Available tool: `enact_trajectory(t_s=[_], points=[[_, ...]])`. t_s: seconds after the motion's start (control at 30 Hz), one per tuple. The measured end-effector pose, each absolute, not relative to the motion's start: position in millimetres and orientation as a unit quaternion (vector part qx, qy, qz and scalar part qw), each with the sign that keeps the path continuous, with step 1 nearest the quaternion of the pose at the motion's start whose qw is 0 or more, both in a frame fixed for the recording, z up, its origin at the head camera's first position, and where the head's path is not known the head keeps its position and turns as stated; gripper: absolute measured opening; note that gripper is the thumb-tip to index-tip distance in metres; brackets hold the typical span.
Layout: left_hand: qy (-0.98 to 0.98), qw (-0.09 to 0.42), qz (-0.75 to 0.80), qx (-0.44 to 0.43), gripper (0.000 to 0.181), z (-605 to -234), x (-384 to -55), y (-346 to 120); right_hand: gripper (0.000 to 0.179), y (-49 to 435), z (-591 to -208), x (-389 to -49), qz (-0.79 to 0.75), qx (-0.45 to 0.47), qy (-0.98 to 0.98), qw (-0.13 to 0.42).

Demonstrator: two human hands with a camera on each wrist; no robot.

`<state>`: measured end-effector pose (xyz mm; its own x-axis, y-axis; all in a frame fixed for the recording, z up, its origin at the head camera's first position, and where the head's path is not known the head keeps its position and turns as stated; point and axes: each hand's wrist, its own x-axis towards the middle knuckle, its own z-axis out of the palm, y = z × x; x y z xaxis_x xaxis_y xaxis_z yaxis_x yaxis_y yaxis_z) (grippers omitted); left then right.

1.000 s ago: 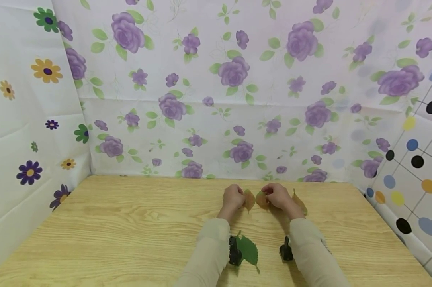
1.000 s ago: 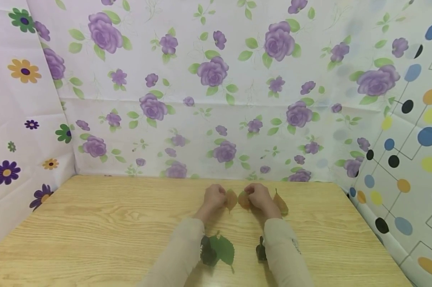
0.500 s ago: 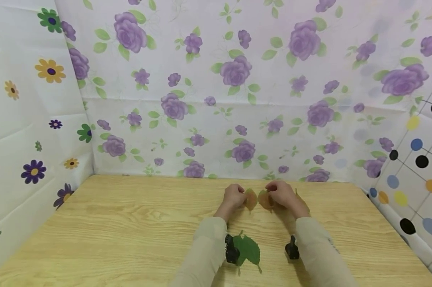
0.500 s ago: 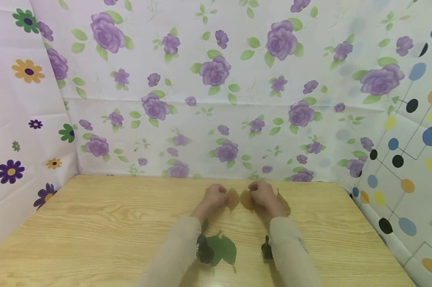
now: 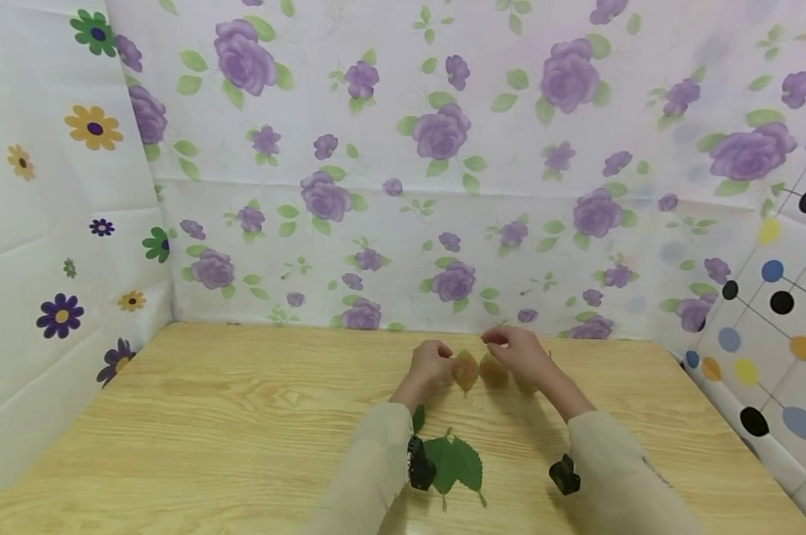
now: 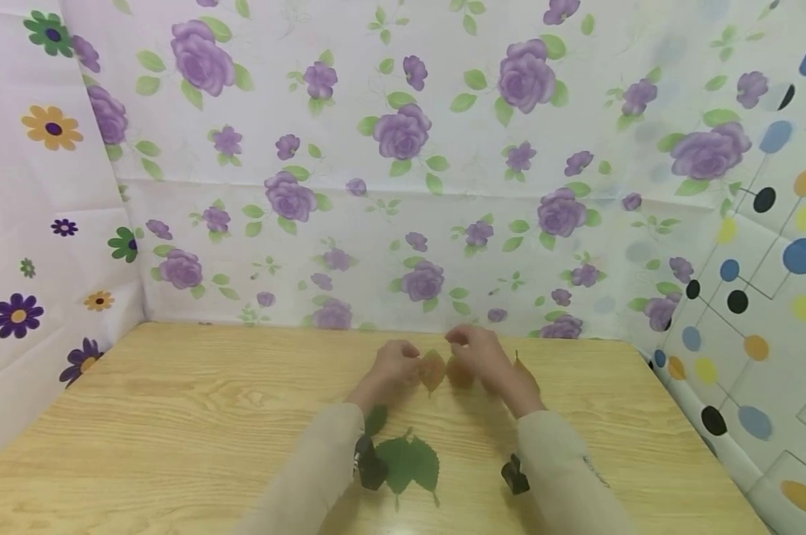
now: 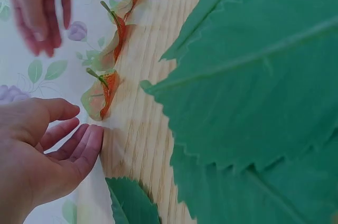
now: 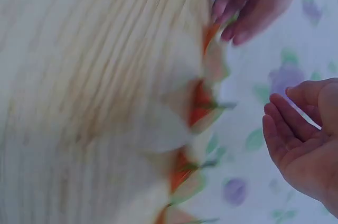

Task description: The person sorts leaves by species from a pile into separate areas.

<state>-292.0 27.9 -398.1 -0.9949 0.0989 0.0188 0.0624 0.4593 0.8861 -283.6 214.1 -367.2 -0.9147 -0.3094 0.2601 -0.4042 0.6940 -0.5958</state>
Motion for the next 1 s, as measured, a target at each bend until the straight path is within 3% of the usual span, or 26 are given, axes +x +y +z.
enact_trajectory(t_s=[0.4, 0.5, 0.8, 1.0], points=[[0.834, 0.059, 0.541, 0.090, 0.021, -399, -288, 6, 0.014, 172, -360, -225, 0.273, 0.385, -0.868, 0.157], [0.832, 0.065, 0.541, 0.109, 0.021, -397, -285, 1, 0.016, 170, -368, -210, 0.247, 0.425, -0.859, 0.141], [0.851, 0.077, 0.486, 0.185, 0.023, -393, -274, -14, 0.027, 173, -393, -177, 0.206, 0.457, -0.865, 0.011], [0.861, 0.075, 0.448, 0.230, 0.022, -394, -263, -28, 0.034, 176, -403, -173, 0.168, 0.481, -0.860, -0.001]])
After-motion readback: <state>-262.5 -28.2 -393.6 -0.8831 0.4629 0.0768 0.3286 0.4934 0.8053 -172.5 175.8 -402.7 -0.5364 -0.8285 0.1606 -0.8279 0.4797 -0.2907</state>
